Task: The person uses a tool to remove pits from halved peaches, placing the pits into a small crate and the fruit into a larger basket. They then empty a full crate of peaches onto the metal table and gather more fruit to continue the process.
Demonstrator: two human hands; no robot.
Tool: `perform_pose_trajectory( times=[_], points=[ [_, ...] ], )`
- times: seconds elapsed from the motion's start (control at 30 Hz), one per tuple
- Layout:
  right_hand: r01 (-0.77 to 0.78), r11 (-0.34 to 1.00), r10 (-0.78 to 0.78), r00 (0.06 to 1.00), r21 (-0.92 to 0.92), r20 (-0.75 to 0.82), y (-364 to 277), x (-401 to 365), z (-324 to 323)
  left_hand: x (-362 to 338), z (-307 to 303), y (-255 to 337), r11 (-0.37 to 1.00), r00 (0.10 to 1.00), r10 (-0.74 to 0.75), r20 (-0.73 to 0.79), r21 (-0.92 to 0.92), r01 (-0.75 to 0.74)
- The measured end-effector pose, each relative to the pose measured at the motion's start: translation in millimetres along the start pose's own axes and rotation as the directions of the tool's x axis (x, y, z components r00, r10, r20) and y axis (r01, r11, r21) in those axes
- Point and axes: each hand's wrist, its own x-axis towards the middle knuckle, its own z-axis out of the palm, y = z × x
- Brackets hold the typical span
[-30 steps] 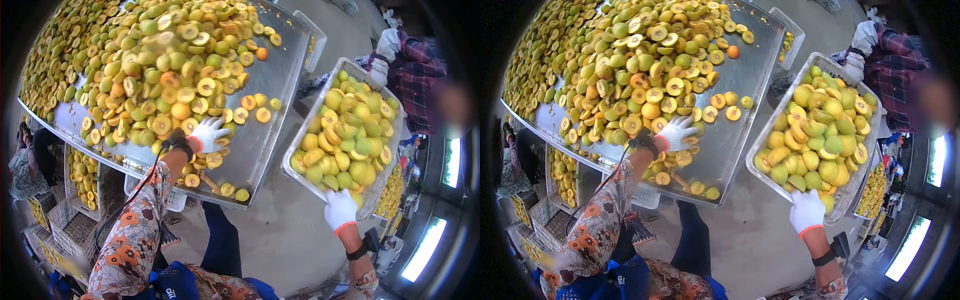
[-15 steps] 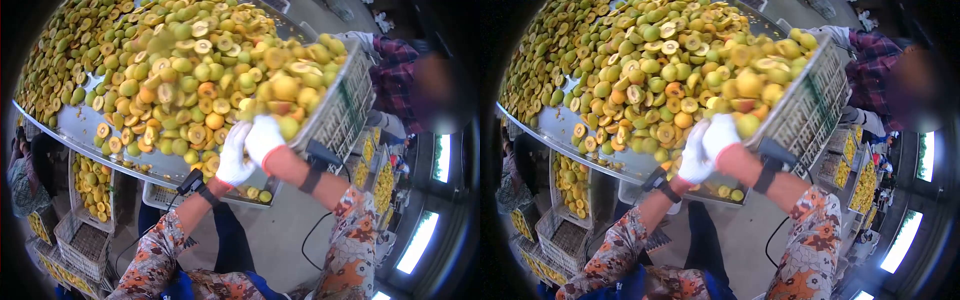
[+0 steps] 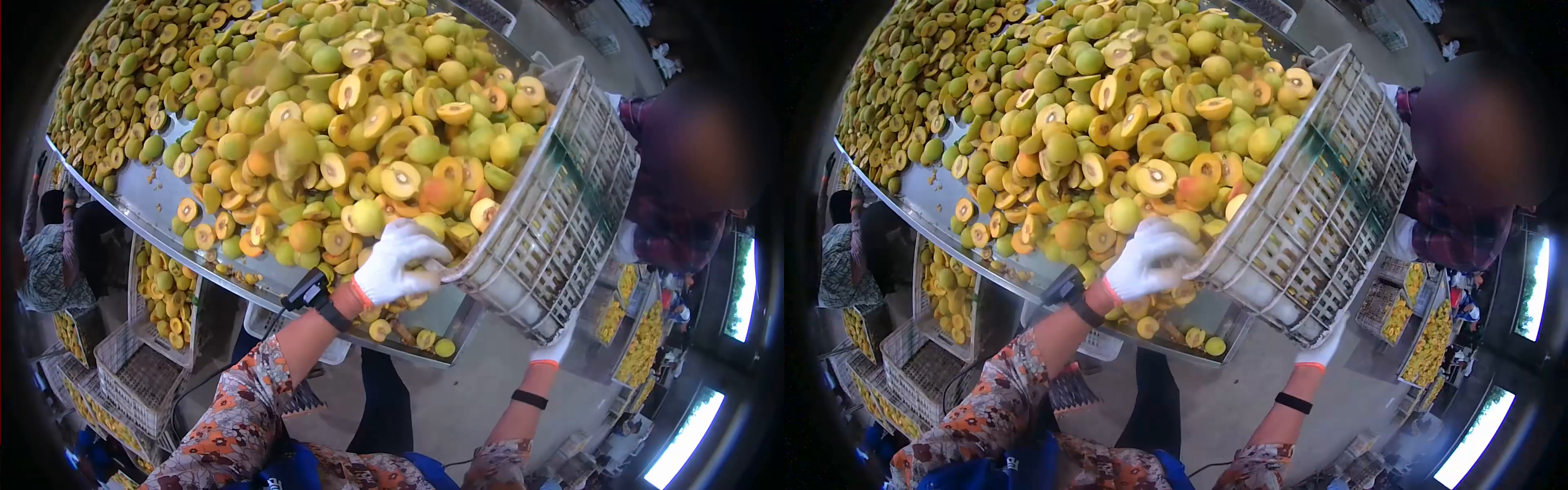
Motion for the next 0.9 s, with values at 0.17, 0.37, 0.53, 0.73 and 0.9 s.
perform_pose_trajectory(
  times=[0.17, 0.37, 0.53, 0.73, 0.9],
  points=[
    [-0.196, 0.968, 0.171, 0.972, 0.156, 0.162, 97.3, 55.3, -48.4, 15.6, 13.1, 29.0, 0.989, 0.996, -0.041, 0.080, -0.137, 0.052],
    [-0.257, 0.961, 0.250, 0.965, 0.103, 0.078, 104.6, 61.7, -6.9, 16.7, 24.4, 38.9, 0.948, 0.982, -0.187, -0.021, -0.266, 0.175],
    [-0.248, 0.966, 0.243, 0.968, 0.073, 0.063, 94.0, 62.0, -1.8, 11.0, 11.1, 44.5, 0.895, 0.936, -0.350, -0.028, -0.305, 0.325],
    [-0.249, 0.967, 0.246, 0.968, 0.052, 0.057, 73.6, 66.9, 10.1, 10.8, -31.8, 28.9, 0.643, 0.790, -0.601, -0.122, -0.661, 0.387],
    [-0.265, 0.964, 0.264, 0.962, 0.016, 0.069, 89.2, 58.4, 50.6, 0.4, -63.4, 5.1, 0.406, 0.648, -0.733, -0.208, -0.898, 0.172]
  ],
)
